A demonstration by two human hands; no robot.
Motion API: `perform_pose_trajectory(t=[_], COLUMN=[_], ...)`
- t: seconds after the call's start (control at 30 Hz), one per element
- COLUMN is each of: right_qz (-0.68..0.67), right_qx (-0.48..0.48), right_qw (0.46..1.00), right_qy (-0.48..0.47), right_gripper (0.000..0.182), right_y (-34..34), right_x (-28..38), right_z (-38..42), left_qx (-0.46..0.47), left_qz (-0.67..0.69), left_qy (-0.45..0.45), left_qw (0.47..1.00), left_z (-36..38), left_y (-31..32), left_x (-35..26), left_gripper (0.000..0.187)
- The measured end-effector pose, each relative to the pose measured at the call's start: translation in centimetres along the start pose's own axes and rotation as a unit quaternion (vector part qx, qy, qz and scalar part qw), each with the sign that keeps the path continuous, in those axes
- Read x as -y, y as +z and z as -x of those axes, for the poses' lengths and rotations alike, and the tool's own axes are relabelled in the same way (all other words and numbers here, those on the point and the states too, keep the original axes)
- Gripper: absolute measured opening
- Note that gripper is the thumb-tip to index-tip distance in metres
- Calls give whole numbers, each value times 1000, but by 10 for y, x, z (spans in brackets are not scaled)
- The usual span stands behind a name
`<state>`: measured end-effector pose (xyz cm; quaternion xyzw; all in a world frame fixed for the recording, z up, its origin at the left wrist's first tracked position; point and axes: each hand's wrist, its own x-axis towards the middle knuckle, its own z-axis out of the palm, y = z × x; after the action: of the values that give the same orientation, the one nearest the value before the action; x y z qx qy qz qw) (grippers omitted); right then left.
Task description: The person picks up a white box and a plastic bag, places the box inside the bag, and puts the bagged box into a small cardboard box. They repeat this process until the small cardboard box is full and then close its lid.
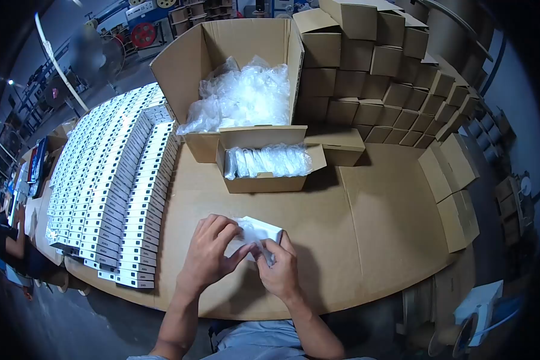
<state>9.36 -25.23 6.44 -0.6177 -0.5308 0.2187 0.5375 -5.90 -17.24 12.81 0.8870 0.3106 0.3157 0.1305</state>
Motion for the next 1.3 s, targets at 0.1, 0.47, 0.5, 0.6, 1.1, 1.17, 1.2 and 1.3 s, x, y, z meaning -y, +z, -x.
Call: perform_pose_trajectory(t=[0.1, 0.47, 0.5, 0.6, 1.1, 1.17, 1.2, 1.3], right_qz=[6, -199, -203, -139, -104, -116, -131, -246], right_qx=[61, 187, 205, 268, 156, 89, 46, -86], right_qw=[998, 959, 955, 951, 982, 989, 989, 965], right_qy=[-28, 72, 74, 62, 25, 29, 54, 28], right_gripper=[16, 26, 27, 29, 27, 27, 29, 50], right_y=[-7, -17, -17, -23, -15, -29, -38, -46], right_x=[-1, -26, -29, -37, -28, -40, -48, -32], right_z=[-2, 7, 7, 4, 0, -6, -11, -31], left_qx=[56, -29, -37, -97, -29, -36, -34, 14], left_qz=[71, 296, 346, 447, 438, 433, 438, 432], left_qy=[18, 27, -48, -172, -317, -281, -275, -261], left_qw=[996, 954, 936, 873, 841, 856, 855, 863], left_z=[-6, -12, -7, 1, 50, 60, 64, 72], left_y=[-6, 5, 9, 13, 36, 44, 45, 51], left_x=[10, 62, 66, 64, 34, 37, 34, 32], left_gripper=[24, 24, 21, 17, 51, 47, 47, 47])
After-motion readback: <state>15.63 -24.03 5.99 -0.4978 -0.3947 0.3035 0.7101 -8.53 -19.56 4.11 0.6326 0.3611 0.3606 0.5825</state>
